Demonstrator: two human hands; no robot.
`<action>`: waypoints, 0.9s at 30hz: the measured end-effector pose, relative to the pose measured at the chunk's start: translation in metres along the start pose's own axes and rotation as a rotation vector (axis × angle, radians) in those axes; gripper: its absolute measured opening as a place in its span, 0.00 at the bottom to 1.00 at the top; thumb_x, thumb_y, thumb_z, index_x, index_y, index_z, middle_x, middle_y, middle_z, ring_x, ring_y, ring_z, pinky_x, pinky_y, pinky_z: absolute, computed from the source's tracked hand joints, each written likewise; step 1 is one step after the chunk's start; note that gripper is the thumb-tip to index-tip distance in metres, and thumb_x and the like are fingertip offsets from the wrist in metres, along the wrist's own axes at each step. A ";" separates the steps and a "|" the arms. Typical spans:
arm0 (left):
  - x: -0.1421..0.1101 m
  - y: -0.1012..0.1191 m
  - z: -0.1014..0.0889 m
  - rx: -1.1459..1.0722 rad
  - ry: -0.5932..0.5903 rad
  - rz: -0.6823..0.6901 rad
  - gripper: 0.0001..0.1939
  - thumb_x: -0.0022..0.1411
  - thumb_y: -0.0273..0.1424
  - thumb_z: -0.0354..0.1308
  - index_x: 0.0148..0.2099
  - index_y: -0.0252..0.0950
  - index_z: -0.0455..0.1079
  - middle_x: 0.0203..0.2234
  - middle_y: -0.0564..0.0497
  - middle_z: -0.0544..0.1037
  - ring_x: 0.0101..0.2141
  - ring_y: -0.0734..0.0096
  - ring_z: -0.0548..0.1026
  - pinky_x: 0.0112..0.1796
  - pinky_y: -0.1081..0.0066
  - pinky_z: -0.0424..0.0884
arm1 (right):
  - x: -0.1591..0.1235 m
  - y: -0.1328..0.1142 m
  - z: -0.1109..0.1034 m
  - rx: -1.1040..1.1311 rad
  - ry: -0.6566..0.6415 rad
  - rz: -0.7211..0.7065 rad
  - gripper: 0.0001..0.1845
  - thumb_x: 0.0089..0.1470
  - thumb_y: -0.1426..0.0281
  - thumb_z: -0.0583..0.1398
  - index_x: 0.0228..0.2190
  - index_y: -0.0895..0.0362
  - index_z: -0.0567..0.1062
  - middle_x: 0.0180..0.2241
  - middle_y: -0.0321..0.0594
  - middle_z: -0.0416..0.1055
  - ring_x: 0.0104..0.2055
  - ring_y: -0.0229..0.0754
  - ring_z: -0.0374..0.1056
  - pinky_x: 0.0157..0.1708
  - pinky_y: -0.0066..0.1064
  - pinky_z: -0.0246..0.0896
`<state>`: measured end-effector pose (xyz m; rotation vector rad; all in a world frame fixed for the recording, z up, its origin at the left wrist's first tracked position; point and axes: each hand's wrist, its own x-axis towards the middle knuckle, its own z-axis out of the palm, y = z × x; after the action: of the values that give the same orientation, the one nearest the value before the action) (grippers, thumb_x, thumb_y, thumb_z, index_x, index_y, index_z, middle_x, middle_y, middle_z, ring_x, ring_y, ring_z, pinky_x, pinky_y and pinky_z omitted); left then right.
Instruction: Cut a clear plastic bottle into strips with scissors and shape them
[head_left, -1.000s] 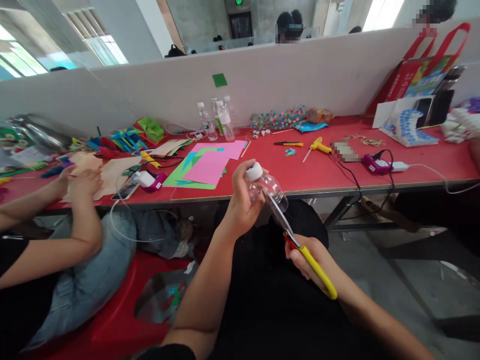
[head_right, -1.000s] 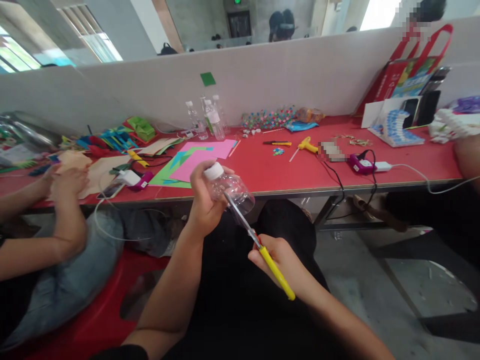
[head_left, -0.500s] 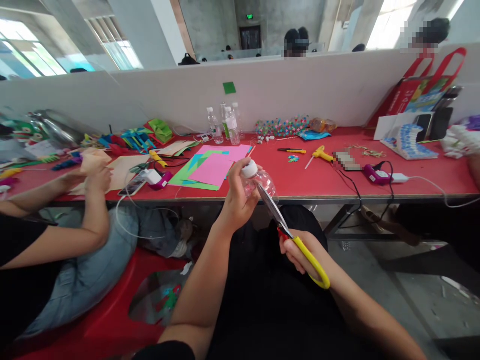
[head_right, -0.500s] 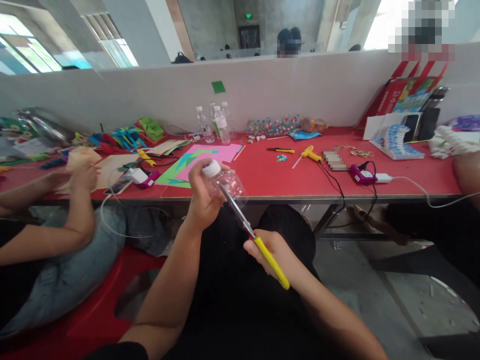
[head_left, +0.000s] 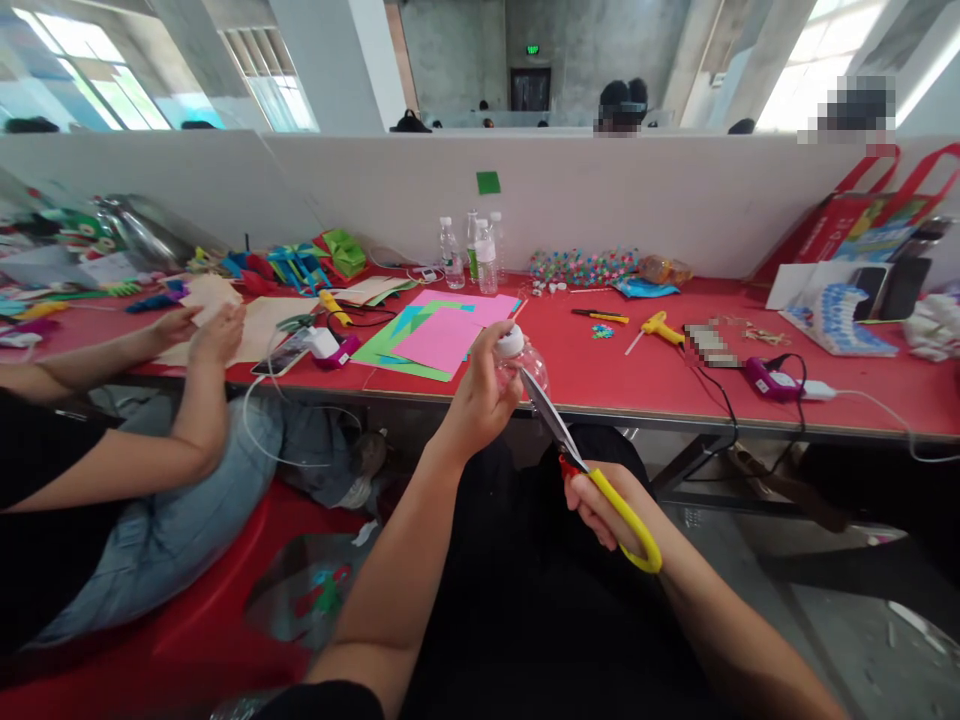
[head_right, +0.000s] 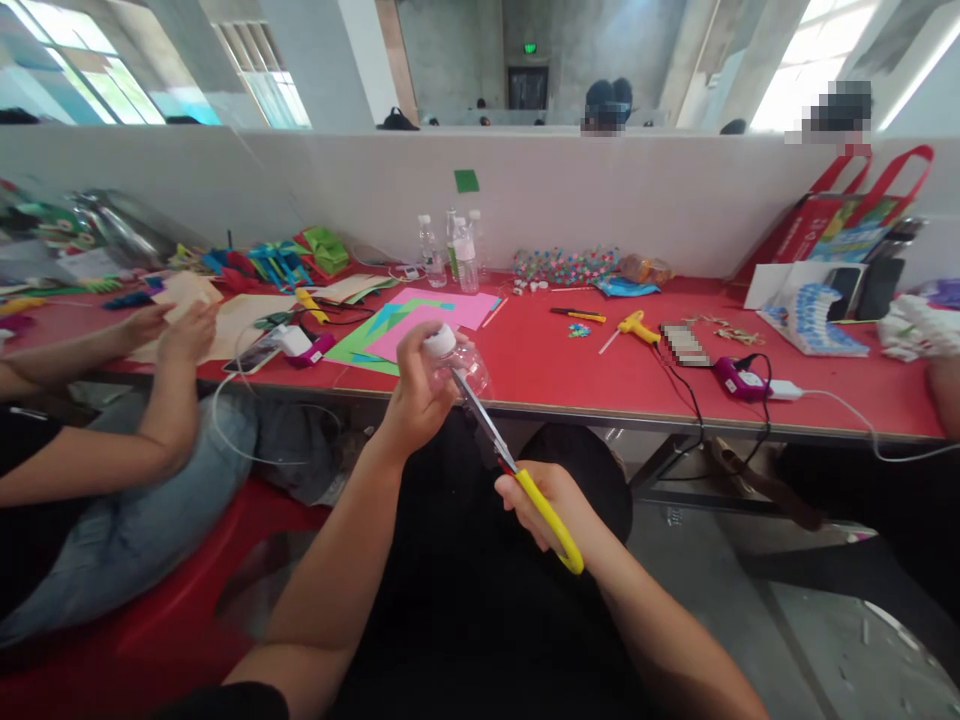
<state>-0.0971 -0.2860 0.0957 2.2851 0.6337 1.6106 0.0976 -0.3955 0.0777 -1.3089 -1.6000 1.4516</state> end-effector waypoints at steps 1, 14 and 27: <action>-0.001 0.000 -0.001 0.009 -0.004 0.001 0.27 0.69 0.30 0.48 0.66 0.42 0.45 0.56 0.38 0.63 0.50 0.64 0.71 0.47 0.63 0.74 | 0.001 0.000 0.000 0.000 0.002 0.000 0.26 0.51 0.43 0.53 0.23 0.54 0.63 0.09 0.23 0.53 0.09 0.29 0.49 0.12 0.23 0.47; -0.007 -0.002 0.002 0.050 -0.007 0.014 0.29 0.67 0.27 0.49 0.67 0.43 0.46 0.58 0.39 0.63 0.56 0.60 0.67 0.57 0.53 0.67 | -0.010 -0.003 -0.002 -0.132 0.005 0.015 0.24 0.56 0.48 0.50 0.24 0.55 0.64 0.09 0.27 0.57 0.10 0.30 0.53 0.14 0.23 0.48; -0.006 -0.018 0.008 0.011 -0.004 -0.012 0.28 0.66 0.28 0.49 0.66 0.43 0.46 0.59 0.38 0.62 0.56 0.59 0.68 0.57 0.52 0.66 | -0.002 -0.004 -0.003 -0.135 0.042 0.148 0.19 0.56 0.54 0.51 0.22 0.54 0.63 0.08 0.25 0.55 0.08 0.30 0.53 0.12 0.21 0.45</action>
<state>-0.0950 -0.2729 0.0802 2.2872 0.6555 1.6004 0.0999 -0.3956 0.0825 -1.5533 -1.6269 1.4123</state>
